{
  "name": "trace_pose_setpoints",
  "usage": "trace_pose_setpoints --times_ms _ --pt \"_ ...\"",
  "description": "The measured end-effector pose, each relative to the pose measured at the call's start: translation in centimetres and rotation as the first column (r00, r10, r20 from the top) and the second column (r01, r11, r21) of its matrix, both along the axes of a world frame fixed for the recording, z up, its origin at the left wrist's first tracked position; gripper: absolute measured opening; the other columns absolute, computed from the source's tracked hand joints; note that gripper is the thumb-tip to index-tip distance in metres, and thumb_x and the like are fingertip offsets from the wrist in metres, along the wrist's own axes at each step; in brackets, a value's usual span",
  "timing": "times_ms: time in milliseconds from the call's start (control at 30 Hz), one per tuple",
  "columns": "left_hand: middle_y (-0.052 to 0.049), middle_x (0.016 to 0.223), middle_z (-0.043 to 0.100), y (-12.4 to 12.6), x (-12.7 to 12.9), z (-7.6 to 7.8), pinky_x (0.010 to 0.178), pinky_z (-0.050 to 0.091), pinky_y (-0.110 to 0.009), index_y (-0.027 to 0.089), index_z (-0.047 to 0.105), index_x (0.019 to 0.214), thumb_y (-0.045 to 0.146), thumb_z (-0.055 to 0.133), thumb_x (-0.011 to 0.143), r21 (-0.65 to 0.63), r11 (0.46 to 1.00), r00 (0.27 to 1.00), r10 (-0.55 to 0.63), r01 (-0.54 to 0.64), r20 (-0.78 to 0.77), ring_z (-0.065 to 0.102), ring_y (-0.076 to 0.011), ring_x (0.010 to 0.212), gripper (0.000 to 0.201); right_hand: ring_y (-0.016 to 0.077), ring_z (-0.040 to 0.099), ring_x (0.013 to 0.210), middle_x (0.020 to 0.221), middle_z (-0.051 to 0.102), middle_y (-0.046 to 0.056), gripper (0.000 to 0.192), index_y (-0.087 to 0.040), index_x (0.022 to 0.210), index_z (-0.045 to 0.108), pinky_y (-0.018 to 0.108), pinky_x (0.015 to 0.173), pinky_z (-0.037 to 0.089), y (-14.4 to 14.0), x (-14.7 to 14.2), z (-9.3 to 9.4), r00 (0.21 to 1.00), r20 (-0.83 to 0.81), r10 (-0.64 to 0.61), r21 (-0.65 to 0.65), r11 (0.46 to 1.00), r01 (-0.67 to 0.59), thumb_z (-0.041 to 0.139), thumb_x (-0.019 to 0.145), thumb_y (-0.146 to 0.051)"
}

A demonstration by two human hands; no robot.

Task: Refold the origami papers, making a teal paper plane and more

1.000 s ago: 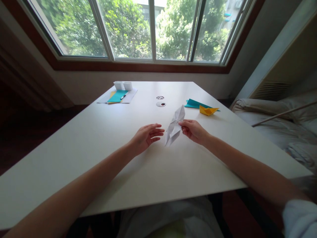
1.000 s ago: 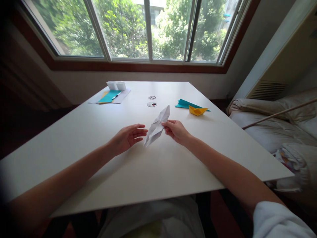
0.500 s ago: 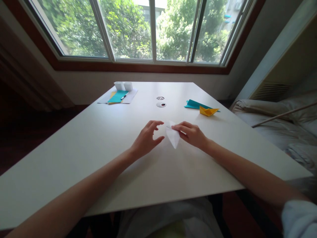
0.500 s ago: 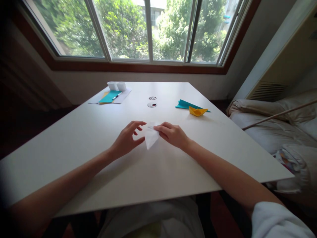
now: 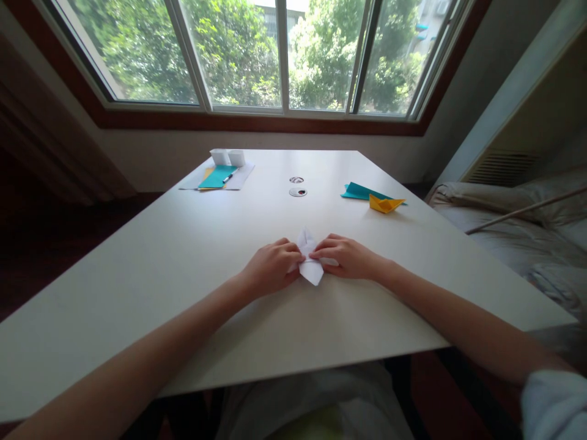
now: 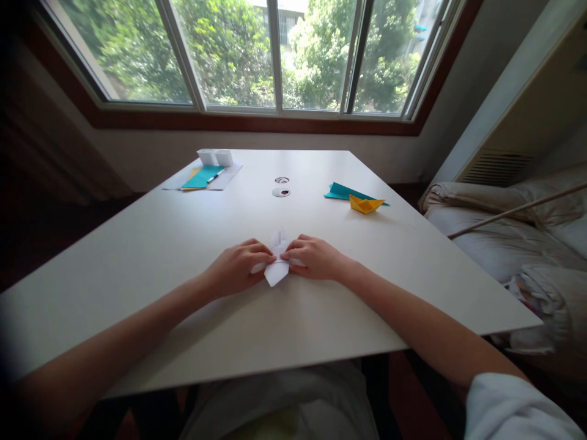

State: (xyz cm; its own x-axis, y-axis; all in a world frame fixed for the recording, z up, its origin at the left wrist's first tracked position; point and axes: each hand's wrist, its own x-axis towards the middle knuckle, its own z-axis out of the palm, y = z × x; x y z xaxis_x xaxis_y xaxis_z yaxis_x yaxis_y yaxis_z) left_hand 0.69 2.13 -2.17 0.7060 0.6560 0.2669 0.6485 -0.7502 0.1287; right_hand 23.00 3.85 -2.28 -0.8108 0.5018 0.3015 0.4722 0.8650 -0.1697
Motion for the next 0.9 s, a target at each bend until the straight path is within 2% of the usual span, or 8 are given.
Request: trace_pose_setpoints --times_ms 167,300,433,533,633,700,800,900 --pt "-0.004 0.087 0.065 0.4 0.1 0.1 0.077 0.044 -0.028 0.022 0.068 0.087 0.028 0.042 0.088 -0.107 0.994 0.996 0.013 -0.003 0.088 0.055 -0.0171 0.087 0.027 0.0164 0.055 0.082 0.085 0.066 0.006 0.022 -0.018 0.087 0.066 0.030 0.078 0.044 -0.2 -0.3 0.4 0.999 -0.040 -0.016 -0.068 0.998 0.014 0.045 0.087 -0.024" --pt "-0.003 0.082 0.067 1.2 0.3 -0.4 0.079 0.041 -0.029 0.021 0.070 0.078 0.033 0.044 0.087 -0.186 0.981 0.973 0.093 -0.053 0.210 0.055 -0.0172 0.083 0.029 0.0152 0.055 0.077 0.071 0.064 0.004 0.023 -0.018 0.074 0.063 0.028 0.074 0.044 -0.1 -0.9 0.0 0.977 -0.146 -0.158 -0.147 0.980 0.137 0.047 0.087 -0.027" --pt "-0.003 0.079 0.068 1.5 0.7 -0.9 0.080 0.039 -0.032 0.021 0.069 0.070 0.038 0.052 0.081 -0.231 0.960 0.938 0.220 -0.159 0.267 0.053 -0.0209 0.089 0.026 0.0145 0.058 0.075 0.078 0.067 0.002 0.012 -0.019 0.086 0.061 0.026 0.067 0.043 -0.2 -1.3 -0.5 0.893 -0.232 -0.385 -0.315 0.898 0.306 0.059 0.076 -0.026" --pt "-0.002 0.080 0.067 1.4 0.8 -1.0 0.079 0.040 -0.033 0.021 0.066 0.072 0.038 0.057 0.076 -0.308 0.925 0.912 0.309 -0.222 0.271 0.051 -0.0228 0.092 0.020 0.0134 0.059 0.071 0.079 0.069 -0.001 0.035 -0.021 0.105 0.056 0.026 0.068 0.042 -0.3 -1.4 -0.4 0.861 -0.240 -0.448 -0.423 0.847 0.322 0.064 0.071 -0.024" --pt "-0.001 0.082 0.064 1.3 1.0 -1.3 0.077 0.042 -0.033 0.020 0.061 0.079 0.036 0.062 0.071 -0.333 0.908 0.893 0.352 -0.253 0.281 0.050 -0.0234 0.093 0.018 0.0134 0.059 0.073 0.078 0.069 -0.003 0.052 -0.023 0.117 0.048 0.026 0.070 0.042 -0.4 -1.4 -0.3 0.855 -0.254 -0.452 -0.452 0.837 0.308 0.066 0.068 -0.021" --pt "-0.002 0.087 0.063 1.1 1.0 -1.5 0.077 0.042 -0.034 0.020 0.058 0.090 0.034 0.064 0.070 -0.287 0.921 0.887 0.347 -0.262 0.305 0.048 -0.0233 0.094 0.025 0.0139 0.059 0.075 0.078 0.068 -0.003 0.054 -0.025 0.119 0.047 0.027 0.073 0.041 -0.5 -1.5 -0.3 0.860 -0.251 -0.445 -0.439 0.844 0.308 0.065 0.069 -0.019" --pt "-0.006 0.102 0.058 0.7 1.2 -1.6 0.081 0.041 -0.038 0.019 0.053 0.104 0.033 0.068 0.069 -0.107 0.939 0.888 0.343 -0.326 0.307 0.044 -0.0253 0.100 0.041 0.0143 0.057 0.077 0.077 0.065 -0.004 0.058 -0.028 0.124 0.044 0.029 0.076 0.041 -0.5 -1.6 -0.6 0.869 -0.254 -0.425 -0.384 0.869 0.313 0.064 0.071 -0.018" --pt "-0.006 0.104 0.058 0.1 1.5 -1.3 0.082 0.039 -0.039 0.020 0.061 0.093 0.031 0.062 0.077 0.036 0.959 0.943 0.270 -0.282 0.192 0.044 -0.0255 0.100 0.019 0.0153 0.055 0.079 0.081 0.063 0.000 0.041 -0.026 0.116 0.055 0.030 0.078 0.042 -0.4 -1.5 -1.1 0.900 -0.231 -0.370 -0.271 0.913 0.306 0.061 0.076 -0.021"
